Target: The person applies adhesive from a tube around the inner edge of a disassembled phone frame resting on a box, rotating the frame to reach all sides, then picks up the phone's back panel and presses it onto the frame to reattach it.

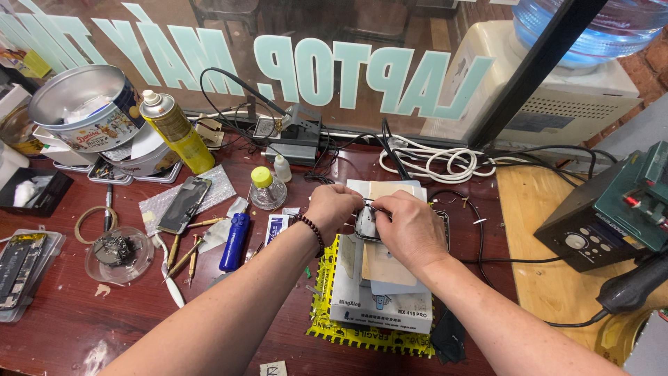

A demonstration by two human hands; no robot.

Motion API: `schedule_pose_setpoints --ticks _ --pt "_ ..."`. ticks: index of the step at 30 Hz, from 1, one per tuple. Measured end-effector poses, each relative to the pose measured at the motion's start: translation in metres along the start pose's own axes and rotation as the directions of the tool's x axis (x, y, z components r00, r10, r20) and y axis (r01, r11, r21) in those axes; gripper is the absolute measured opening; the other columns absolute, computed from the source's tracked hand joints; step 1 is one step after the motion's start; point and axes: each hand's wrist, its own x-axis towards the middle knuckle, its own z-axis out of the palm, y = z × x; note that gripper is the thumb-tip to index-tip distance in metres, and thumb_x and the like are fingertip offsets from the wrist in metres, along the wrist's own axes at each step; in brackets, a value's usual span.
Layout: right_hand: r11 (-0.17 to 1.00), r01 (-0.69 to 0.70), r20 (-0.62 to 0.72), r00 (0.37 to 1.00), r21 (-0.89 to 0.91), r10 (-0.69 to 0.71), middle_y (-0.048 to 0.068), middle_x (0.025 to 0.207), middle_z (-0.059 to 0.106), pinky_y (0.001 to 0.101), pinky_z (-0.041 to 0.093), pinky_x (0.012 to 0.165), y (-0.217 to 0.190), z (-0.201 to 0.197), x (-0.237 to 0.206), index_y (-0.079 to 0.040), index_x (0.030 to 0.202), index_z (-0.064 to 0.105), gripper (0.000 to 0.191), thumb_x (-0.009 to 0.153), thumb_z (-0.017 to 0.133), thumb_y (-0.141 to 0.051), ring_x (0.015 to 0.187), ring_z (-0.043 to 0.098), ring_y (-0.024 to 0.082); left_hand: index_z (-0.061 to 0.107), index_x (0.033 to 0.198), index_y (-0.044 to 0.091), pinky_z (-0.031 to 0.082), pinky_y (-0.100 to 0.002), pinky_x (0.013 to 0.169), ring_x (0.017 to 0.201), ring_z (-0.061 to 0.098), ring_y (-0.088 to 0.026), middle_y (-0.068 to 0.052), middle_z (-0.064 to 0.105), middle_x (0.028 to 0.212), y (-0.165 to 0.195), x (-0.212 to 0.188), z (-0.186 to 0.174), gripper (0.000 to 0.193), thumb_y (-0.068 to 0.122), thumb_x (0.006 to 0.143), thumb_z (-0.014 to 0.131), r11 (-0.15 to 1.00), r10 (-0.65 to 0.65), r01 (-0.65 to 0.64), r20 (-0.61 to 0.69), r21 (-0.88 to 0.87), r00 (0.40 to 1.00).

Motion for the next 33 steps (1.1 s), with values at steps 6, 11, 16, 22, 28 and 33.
schedule_pose_setpoints --ticks 6,11,16,22,28,33 --pt "0.999 -0.052 0.028 0.998 0.014 0.052 0.004 0.104 0.075 0.0439 0.058 0.083 0.0004 0.0002 0.0014 -0.016 0.097 0.08 0.018 0.086 0.066 -0.019 0.091 0.073 0.03 0.066 0.095 0.005 0.055 -0.034 0.056 0.067 0.068 -0.019 -0.008 0.071 0.082 0.0043 -0.0043 0.0009 0.007 0.007 0.09 0.07 1.0 -0.024 0.024 -0.004 0.018 1.0" --pt "0.998 -0.023 0.013 1.0 0.059 0.023 0.005 0.106 0.075 0.0435 0.058 0.084 0.0029 -0.0019 0.0016 -0.015 0.098 0.081 0.019 0.085 0.068 -0.021 0.093 0.072 0.031 0.067 0.093 0.006 0.055 -0.034 0.056 0.066 0.067 -0.018 -0.007 0.071 0.082 0.0026 -0.0042 0.001 0.005 0.007 0.089 0.07 1.0 -0.019 0.018 0.011 0.01 1.0" --pt "0.999 -0.019 0.03 0.999 0.044 0.018 0.006 0.106 0.075 0.0444 0.057 0.084 0.0039 -0.0042 0.0042 -0.015 0.1 0.08 0.021 0.083 0.069 -0.021 0.094 0.071 0.031 0.066 0.093 0.006 0.055 -0.034 0.055 0.066 0.067 -0.018 -0.007 0.07 0.081 0.0027 -0.0014 0.0003 0.005 0.008 0.089 0.07 1.0 -0.023 0.023 0.014 0.008 1.0" --pt "0.999 0.006 0.027 1.0 0.046 -0.007 0.007 0.106 0.075 0.0436 0.057 0.085 0.0057 -0.0043 0.0048 -0.017 0.102 0.081 0.022 0.083 0.07 -0.02 0.095 0.072 0.031 0.066 0.092 0.006 0.055 -0.034 0.056 0.066 0.067 -0.018 -0.007 0.07 0.081 0.0026 0.0005 0.0005 0.006 0.007 0.088 0.07 0.999 -0.027 0.027 0.011 0.017 1.0" --pt "1.0 0.001 0.039 0.999 0.026 -0.002 0.007 0.104 0.075 0.0441 0.058 0.084 0.0048 -0.0037 0.0043 -0.017 0.101 0.081 0.02 0.084 0.07 -0.02 0.094 0.072 0.031 0.066 0.093 0.006 0.056 -0.035 0.058 0.067 0.067 -0.018 -0.007 0.07 0.082 0.0058 -0.0028 0.0007 0.006 0.007 0.088 0.07 0.999 -0.037 0.036 0.01 0.022 0.999" --pt "0.999 0.035 -0.001 0.999 -0.016 -0.035 0.006 0.102 0.073 0.0451 0.058 0.082 0.001 -0.0002 0.0002 -0.017 0.099 0.081 0.019 0.085 0.069 -0.019 0.092 0.071 0.031 0.068 0.093 0.006 0.058 -0.034 0.06 0.069 0.069 -0.018 -0.007 0.072 0.083 0.0092 -0.0074 0.0007 0.005 0.008 0.089 0.069 0.997 -0.047 0.047 0.005 0.057 0.999"
